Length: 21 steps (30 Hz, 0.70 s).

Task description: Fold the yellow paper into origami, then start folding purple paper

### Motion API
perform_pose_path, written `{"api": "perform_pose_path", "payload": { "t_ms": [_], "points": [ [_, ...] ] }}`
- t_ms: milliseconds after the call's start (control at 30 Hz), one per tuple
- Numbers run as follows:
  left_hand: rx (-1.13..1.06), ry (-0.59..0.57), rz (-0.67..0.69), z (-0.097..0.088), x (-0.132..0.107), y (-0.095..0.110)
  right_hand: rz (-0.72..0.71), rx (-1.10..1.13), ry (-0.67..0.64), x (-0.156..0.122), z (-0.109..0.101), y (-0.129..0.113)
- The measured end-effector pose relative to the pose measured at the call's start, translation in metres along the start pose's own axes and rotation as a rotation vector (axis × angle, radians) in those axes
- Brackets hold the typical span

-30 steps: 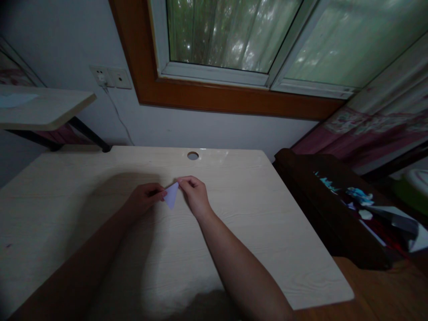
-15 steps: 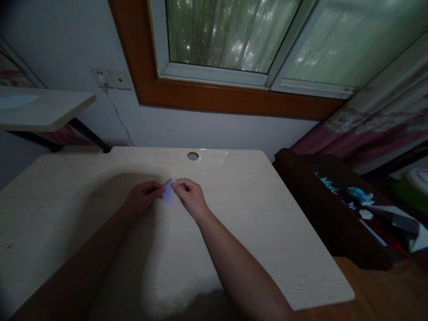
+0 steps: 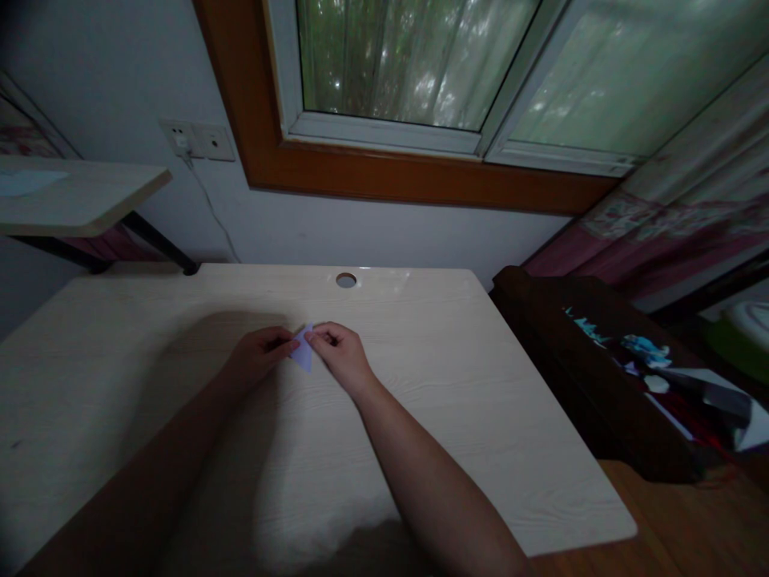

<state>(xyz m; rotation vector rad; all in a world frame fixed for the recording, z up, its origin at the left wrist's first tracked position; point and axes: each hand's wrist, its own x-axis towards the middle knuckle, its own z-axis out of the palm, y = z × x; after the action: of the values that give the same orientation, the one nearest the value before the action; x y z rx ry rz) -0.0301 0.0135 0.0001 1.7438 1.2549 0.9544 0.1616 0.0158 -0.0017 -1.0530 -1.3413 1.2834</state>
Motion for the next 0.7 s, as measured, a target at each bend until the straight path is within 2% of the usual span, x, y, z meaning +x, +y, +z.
{"api": "perform_pose_path", "payload": {
  "t_ms": [200,500,600,700],
  "points": [
    [0.033,-0.047,-0.032,-0.0006,-0.0012,0.0058,-0.019,0.020,0.031,0.0009,-0.0008,0.0009],
    [0.079,-0.093,-0.035,-0.0004,-0.0025,0.0062,-0.026,0.135,0.170,0.0047,-0.0040,0.0031],
    [0.050,-0.075,-0.045,-0.0005,-0.0027,0.0044,-0.041,0.145,0.186,0.0049,-0.0037,0.0025],
    [-0.001,-0.023,-0.072,-0.0008,-0.0018,0.0030,-0.065,0.086,0.140,0.0034,-0.0027,0.0003]
  ]
}}
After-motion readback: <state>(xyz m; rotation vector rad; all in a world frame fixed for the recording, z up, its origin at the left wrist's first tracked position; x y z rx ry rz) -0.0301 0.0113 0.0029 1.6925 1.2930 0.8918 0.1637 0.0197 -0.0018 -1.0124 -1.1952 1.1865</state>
